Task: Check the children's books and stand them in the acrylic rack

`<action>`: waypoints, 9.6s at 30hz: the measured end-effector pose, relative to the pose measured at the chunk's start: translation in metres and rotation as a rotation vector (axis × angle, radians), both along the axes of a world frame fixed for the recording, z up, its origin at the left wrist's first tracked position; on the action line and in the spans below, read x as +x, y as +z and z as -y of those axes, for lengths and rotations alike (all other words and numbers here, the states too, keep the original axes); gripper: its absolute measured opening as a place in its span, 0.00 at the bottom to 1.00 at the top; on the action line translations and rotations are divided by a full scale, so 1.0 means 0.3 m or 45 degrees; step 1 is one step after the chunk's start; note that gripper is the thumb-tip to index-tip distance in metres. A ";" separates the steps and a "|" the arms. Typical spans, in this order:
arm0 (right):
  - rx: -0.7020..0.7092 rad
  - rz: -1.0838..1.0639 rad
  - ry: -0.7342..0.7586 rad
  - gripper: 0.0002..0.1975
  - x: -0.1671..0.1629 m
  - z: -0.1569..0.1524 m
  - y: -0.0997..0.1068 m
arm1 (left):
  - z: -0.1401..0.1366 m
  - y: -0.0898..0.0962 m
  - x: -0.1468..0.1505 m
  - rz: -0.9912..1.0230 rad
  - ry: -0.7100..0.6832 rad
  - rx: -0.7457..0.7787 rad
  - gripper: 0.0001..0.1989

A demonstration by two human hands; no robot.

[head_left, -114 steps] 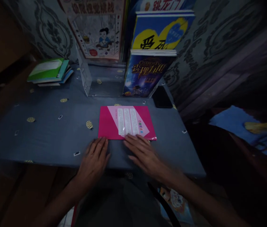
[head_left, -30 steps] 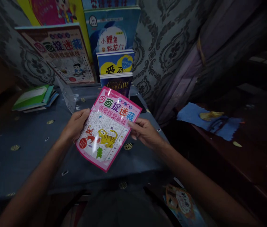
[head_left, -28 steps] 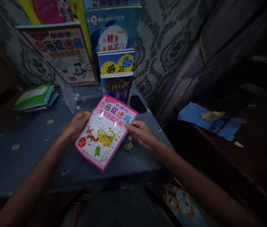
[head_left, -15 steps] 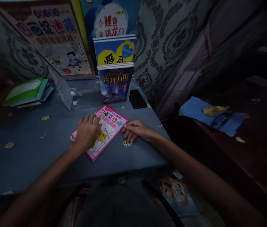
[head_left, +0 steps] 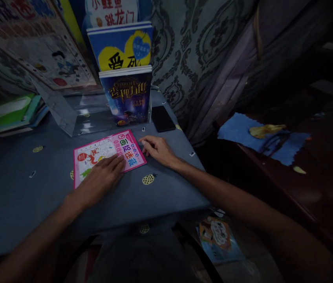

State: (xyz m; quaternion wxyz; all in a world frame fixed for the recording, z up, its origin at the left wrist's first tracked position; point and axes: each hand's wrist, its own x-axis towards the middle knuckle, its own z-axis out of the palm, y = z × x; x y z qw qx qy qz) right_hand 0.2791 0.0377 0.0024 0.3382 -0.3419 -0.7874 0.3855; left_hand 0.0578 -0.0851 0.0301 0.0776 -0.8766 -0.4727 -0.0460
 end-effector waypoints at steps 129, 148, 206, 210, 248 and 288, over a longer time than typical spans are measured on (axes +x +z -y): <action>0.973 1.219 -0.024 0.17 0.045 0.326 0.050 | -0.097 0.057 -0.284 0.065 0.644 -0.293 0.26; 0.728 1.020 -0.137 0.25 -0.095 -0.078 0.033 | 0.145 0.084 -0.097 -0.354 0.586 0.164 0.25; 0.510 0.080 0.673 0.08 0.045 0.299 0.020 | 0.181 -0.027 -0.053 0.305 -0.156 0.185 0.15; 0.530 0.080 0.673 0.08 0.039 0.296 0.015 | 0.178 -0.032 -0.057 0.315 -0.189 0.218 0.15; 1.159 0.454 0.153 0.09 0.058 0.465 -0.007 | 0.193 -0.022 -0.031 0.113 0.155 0.126 0.18; 0.661 0.520 0.130 0.16 -0.115 -0.056 -0.018 | -0.312 -0.105 -0.035 0.628 0.053 0.095 0.19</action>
